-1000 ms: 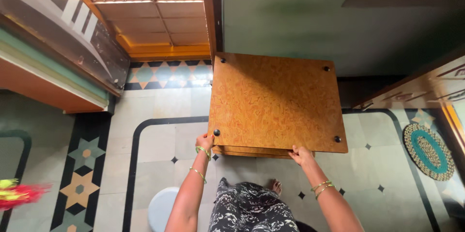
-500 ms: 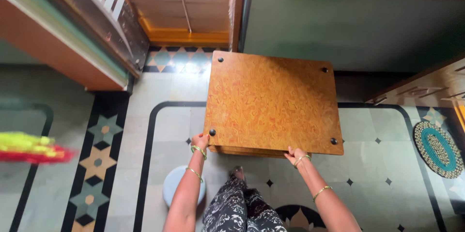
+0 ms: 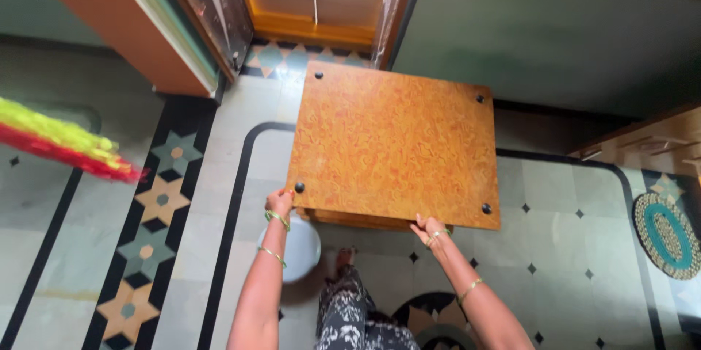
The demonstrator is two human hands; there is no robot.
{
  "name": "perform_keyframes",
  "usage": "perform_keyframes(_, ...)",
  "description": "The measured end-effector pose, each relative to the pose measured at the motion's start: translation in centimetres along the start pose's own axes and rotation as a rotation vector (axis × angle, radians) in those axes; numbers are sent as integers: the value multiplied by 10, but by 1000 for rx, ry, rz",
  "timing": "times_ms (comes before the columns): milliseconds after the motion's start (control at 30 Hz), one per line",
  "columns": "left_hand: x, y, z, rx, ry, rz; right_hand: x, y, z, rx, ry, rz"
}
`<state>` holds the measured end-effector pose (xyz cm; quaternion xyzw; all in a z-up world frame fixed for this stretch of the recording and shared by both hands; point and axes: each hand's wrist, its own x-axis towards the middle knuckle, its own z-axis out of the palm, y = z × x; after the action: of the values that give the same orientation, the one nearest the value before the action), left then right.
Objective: The person removes the top panel of a small wooden table by unscrewing four black plastic feet. They then place the panel on the floor and proceed to unscrew the remaining feet from the table base.
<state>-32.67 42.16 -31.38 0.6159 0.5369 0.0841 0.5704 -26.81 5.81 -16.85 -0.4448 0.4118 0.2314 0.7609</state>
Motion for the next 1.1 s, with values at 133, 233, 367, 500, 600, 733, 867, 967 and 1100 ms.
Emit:
perform_keyframes(133, 19, -8, -38, 33, 47, 17, 30, 34, 9, -35, -24, 16)
perform_keyframes(233, 33, -10, -58, -44, 59, 13, 57, 57, 15, -57, -41, 23)
perform_keyframes(367, 56, -6, -82, -30, 114, -12, 87, 85, 30, -112, 6, 13)
perform_keyframes(500, 83, 2, -116, -114, 128, -22, 103, 111, 60, -132, 23, 10)
perform_keyframes(600, 107, 8, -140, -86, 145, -20, 114, 133, 88, -194, 3, 7)
perform_keyframes(733, 139, 18, -173, -88, 246, 63, 133, 162, 130, -196, -47, 3)
perform_keyframes(867, 150, 35, -198, 167, 280, 252, 146, 184, 174, -208, -119, 5)
perform_keyframes(967, 133, 50, -185, 609, 368, 500, 152, 191, 209, -197, -191, 12)
perform_keyframes(1100, 87, 54, -121, 623, 123, 293, 150, 183, 229, -291, -278, 37)
